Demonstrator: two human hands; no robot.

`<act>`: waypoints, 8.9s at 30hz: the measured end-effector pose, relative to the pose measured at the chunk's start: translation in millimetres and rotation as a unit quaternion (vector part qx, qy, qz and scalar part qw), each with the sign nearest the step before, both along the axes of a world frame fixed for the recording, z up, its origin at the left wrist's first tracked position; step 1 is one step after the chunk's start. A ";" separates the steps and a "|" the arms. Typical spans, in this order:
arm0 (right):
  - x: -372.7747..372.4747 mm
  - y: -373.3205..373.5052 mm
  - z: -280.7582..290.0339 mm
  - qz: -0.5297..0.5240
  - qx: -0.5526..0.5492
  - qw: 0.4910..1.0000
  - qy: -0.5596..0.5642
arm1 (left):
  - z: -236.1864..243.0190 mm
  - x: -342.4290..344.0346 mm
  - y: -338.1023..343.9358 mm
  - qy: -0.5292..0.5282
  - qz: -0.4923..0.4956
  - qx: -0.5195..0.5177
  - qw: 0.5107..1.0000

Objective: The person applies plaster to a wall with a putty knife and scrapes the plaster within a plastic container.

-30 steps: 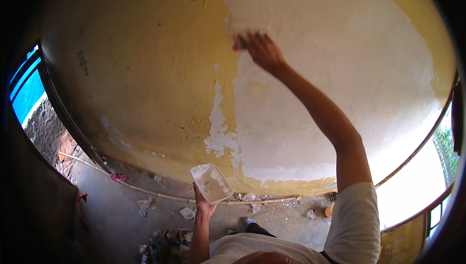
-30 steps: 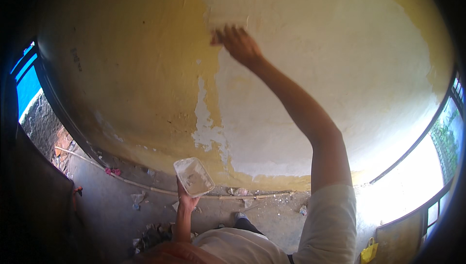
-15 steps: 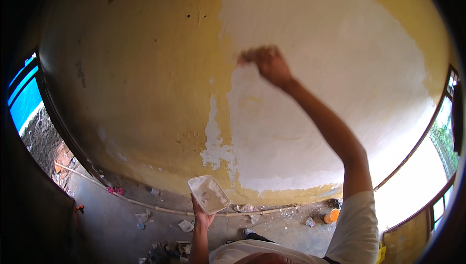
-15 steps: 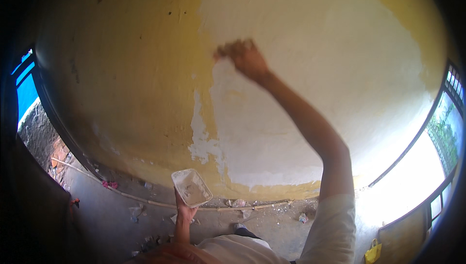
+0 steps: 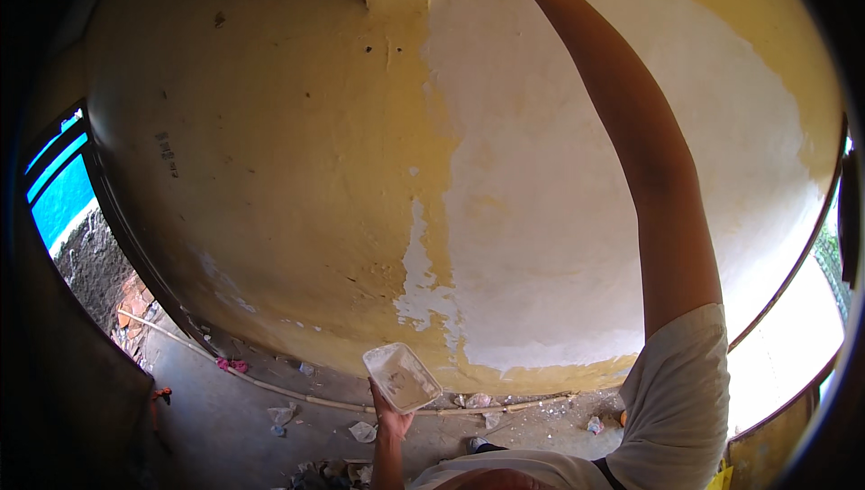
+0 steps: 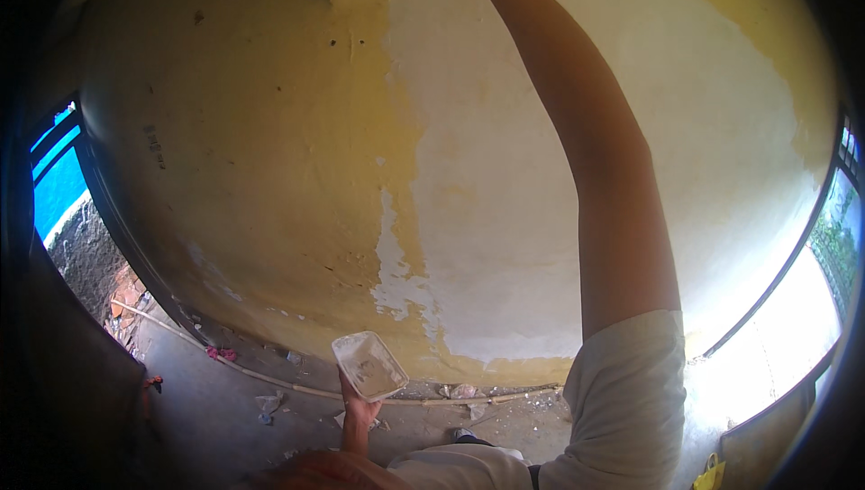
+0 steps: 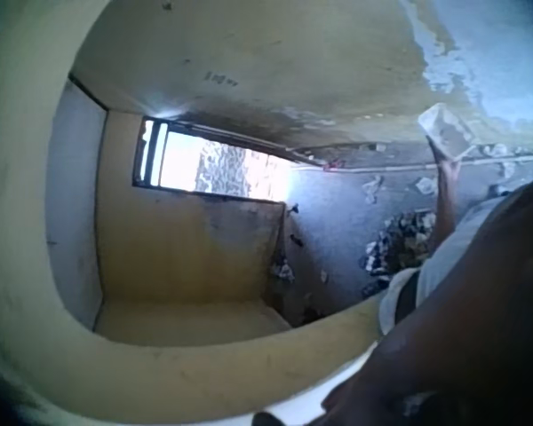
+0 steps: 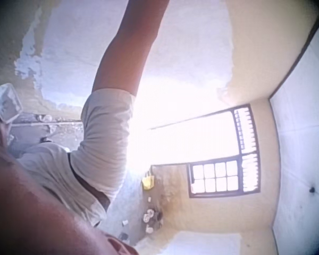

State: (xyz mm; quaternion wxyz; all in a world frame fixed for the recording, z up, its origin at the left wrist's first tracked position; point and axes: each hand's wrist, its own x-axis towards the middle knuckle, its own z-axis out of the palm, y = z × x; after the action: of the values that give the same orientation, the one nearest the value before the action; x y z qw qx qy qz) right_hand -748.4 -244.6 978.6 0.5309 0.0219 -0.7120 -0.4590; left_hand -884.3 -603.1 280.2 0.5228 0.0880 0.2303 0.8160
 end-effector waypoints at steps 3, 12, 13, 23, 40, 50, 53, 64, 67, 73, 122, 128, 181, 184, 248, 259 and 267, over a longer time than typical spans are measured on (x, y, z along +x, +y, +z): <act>-6.6 4.9 -14.8 -0.071 -0.060 0.996 0.004 | -0.4 -7.4 0.1 0.009 0.008 0.004 1.000; -20.5 21.8 -50.2 -0.033 -0.044 0.998 0.024 | -10.7 -14.7 4.3 0.007 0.007 0.002 1.000; -20.5 21.4 -57.3 -0.031 -0.044 0.998 0.032 | -10.6 -14.9 3.7 0.004 0.007 0.001 1.000; -24.5 14.6 -131.8 -0.145 -0.098 0.985 0.002 | -4.3 -9.6 0.9 0.006 0.001 -0.006 1.000; -21.9 14.9 -389.2 -0.163 -0.110 0.969 -0.151 | -34.8 -23.8 16.6 0.036 -0.035 0.006 0.999; 79.8 32.0 -117.2 -0.041 -0.056 0.993 0.095 | -16.0 -16.1 16.0 0.052 -0.018 -0.011 0.998; 99.5 19.7 -34.3 -0.029 -0.074 0.990 0.115 | -15.3 -17.1 18.4 0.047 0.005 -0.007 0.999; 49.1 52.7 -166.9 -0.158 -0.107 0.978 0.083 | -22.3 -5.2 16.9 0.015 0.006 -0.017 1.000; 58.1 48.7 -247.2 -0.164 -0.117 0.979 0.028 | -35.1 -6.9 18.2 0.061 -0.011 0.004 0.998; 59.5 6.7 -439.8 -0.088 -0.281 0.952 -0.081 | -54.1 23.7 -7.0 0.015 0.008 -0.021 1.000; 5.9 -241.4 -766.7 0.078 -0.842 0.534 -0.010 | -95.0 -4.5 41.8 0.118 -0.108 -0.204 0.966; 13.8 -238.8 -766.3 0.089 -0.849 0.520 -0.014 | -88.6 0.4 41.2 0.120 -0.124 -0.188 0.967; 62.4 -180.8 -687.2 0.456 -0.840 0.035 0.292 | -78.4 -18.5 51.4 -0.008 -0.012 0.005 1.000; 66.1 -176.0 -678.9 0.485 -0.834 0.086 0.248 | -66.1 -15.3 45.7 -0.030 -0.015 -0.012 0.999; -44.8 17.1 -385.4 -0.194 -0.131 0.972 0.015 | -61.4 -59.2 -6.7 -0.003 0.045 0.024 0.999; -45.1 -26.1 -544.4 -0.132 -0.296 0.936 -0.135 | -55.9 -51.8 -7.9 -0.017 0.032 -0.001 0.999; -42.0 -25.5 -296.1 -0.007 -0.168 0.985 0.046 | -59.2 -58.1 -21.0 -0.037 0.053 -0.003 0.998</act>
State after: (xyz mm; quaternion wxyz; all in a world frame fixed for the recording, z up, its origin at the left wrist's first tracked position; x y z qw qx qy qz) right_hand -790.4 -270.1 682.5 0.5558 -0.0939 -0.7540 -0.3372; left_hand -942.5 -624.1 220.9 0.4874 0.0433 0.2178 0.8445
